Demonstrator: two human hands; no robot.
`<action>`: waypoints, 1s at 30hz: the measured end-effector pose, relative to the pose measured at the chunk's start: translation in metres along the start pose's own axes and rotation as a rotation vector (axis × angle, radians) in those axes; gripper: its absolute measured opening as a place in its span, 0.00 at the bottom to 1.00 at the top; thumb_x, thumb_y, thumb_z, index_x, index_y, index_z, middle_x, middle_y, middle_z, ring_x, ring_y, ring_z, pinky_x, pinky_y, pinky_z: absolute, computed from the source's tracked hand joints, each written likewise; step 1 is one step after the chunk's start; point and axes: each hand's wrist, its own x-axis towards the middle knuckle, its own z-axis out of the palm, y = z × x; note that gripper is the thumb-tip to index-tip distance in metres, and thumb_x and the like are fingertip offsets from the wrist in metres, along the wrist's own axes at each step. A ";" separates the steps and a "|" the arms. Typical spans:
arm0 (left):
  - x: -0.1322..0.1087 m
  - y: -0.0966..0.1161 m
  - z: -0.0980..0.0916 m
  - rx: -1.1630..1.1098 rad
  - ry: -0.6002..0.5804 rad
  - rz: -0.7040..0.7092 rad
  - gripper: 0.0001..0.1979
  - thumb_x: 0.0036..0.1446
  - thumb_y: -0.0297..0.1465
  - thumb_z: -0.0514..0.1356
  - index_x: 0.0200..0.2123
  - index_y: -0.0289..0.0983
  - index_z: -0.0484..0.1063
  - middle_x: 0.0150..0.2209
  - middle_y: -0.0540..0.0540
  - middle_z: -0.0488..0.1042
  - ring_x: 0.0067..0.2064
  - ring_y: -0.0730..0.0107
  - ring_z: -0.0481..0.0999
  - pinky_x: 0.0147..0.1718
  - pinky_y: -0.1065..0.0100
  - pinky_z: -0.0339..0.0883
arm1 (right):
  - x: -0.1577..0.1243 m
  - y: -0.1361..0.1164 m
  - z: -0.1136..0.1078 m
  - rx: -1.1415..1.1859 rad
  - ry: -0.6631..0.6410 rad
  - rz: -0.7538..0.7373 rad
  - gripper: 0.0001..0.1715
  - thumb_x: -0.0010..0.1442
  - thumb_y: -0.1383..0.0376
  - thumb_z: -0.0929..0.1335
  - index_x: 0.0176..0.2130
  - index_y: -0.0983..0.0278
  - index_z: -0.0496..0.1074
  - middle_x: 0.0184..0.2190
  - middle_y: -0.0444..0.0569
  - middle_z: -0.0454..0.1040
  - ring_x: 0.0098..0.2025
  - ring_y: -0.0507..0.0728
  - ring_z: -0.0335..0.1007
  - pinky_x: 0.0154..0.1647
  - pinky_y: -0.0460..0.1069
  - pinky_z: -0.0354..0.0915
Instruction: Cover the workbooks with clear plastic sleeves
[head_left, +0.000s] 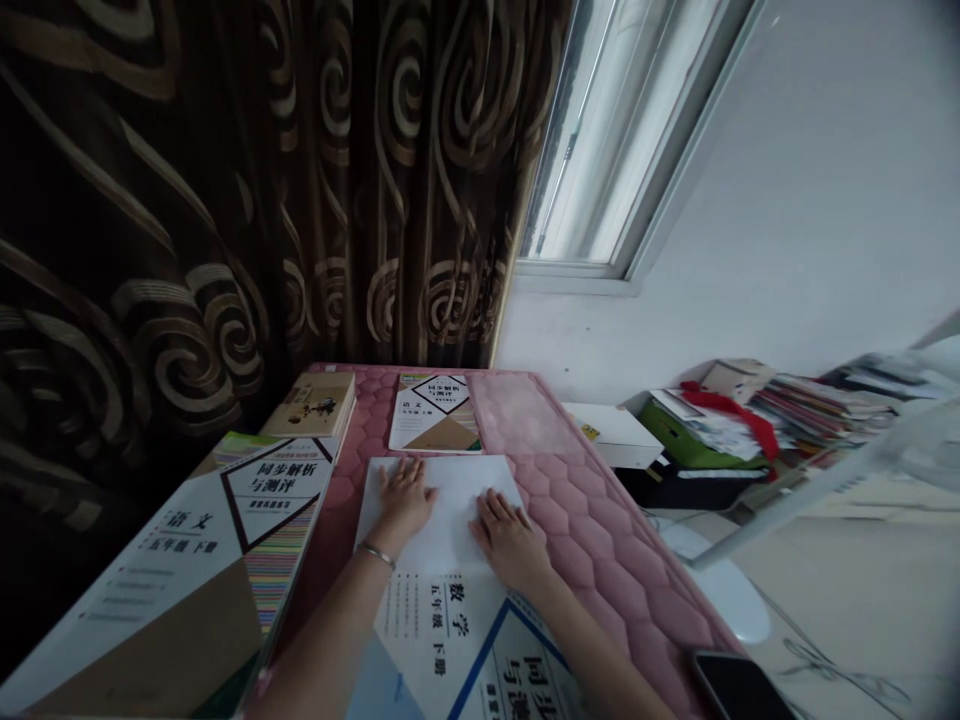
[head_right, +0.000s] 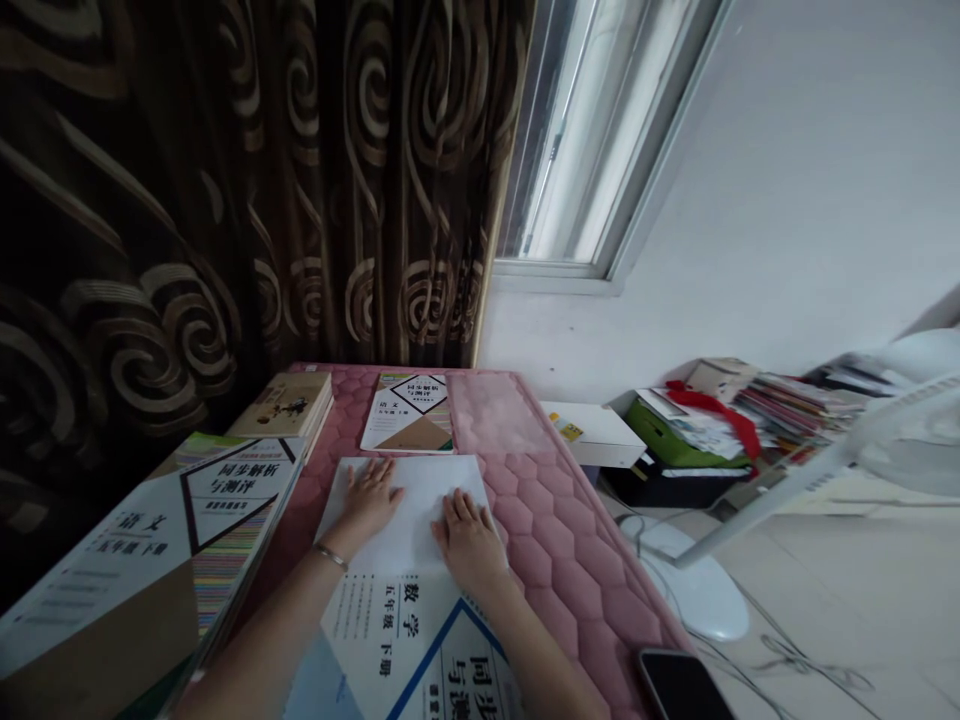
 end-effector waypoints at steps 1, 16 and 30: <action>-0.002 -0.005 -0.001 0.003 0.006 -0.003 0.29 0.64 0.40 0.47 0.67 0.40 0.55 0.68 0.44 0.55 0.70 0.53 0.50 0.65 0.38 0.31 | 0.002 -0.005 -0.003 0.000 -0.009 0.022 0.31 0.70 0.57 0.55 0.65 0.70 0.60 0.67 0.62 0.54 0.68 0.65 0.50 0.66 0.62 0.50; -0.004 -0.013 0.001 0.030 0.034 0.006 0.27 0.64 0.40 0.48 0.66 0.44 0.58 0.68 0.46 0.56 0.70 0.52 0.50 0.64 0.35 0.29 | 0.081 -0.019 -0.004 0.096 -0.004 -0.053 0.32 0.70 0.57 0.53 0.67 0.69 0.54 0.68 0.59 0.51 0.70 0.61 0.44 0.68 0.62 0.44; -0.013 -0.034 -0.009 0.079 0.060 -0.258 0.29 0.65 0.38 0.44 0.67 0.37 0.54 0.69 0.38 0.53 0.70 0.46 0.44 0.61 0.29 0.31 | 0.073 0.028 -0.008 0.051 0.055 0.151 0.34 0.71 0.57 0.52 0.66 0.74 0.55 0.67 0.64 0.54 0.69 0.66 0.46 0.67 0.64 0.45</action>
